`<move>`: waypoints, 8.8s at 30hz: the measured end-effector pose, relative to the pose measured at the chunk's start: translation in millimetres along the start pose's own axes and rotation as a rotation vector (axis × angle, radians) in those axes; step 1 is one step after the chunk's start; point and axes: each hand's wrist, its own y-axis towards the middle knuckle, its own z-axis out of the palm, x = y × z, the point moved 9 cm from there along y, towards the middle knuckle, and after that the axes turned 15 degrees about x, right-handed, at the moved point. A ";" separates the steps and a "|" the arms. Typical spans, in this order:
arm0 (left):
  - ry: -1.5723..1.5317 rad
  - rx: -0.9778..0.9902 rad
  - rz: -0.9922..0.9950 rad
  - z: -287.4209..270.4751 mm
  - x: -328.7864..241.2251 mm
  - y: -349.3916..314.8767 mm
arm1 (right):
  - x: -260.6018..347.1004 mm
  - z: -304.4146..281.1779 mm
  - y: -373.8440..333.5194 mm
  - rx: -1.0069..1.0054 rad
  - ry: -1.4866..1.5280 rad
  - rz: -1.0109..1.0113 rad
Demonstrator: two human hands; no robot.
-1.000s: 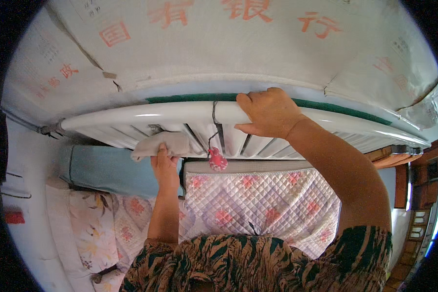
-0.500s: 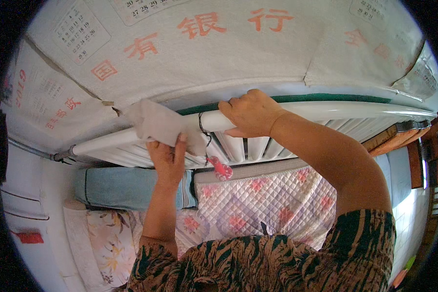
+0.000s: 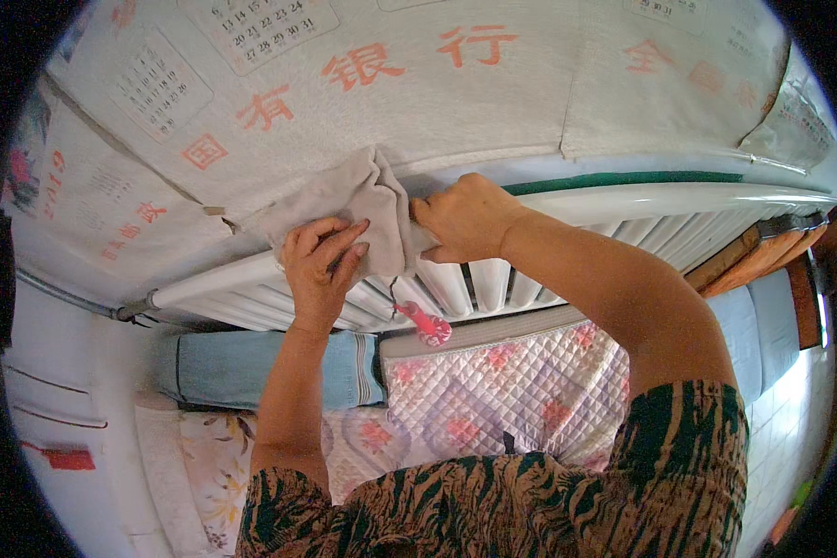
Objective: The person wipes a radiator with a cloth and then wipes the glass top and wooden edges of a table.
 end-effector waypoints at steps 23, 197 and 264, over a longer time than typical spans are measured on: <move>0.102 0.225 0.249 20.5 -28.4 42.4 | -27.8 47.2 16.7 -0.154 1.778 -0.438; 0.275 -0.291 -0.183 -30.0 88.1 -16.1 | 174.9 344.8 109.2 0.410 2.798 -0.373; 0.332 -0.313 -0.140 -27.0 85.5 -17.5 | 98.0 448.4 34.6 -0.274 2.841 0.532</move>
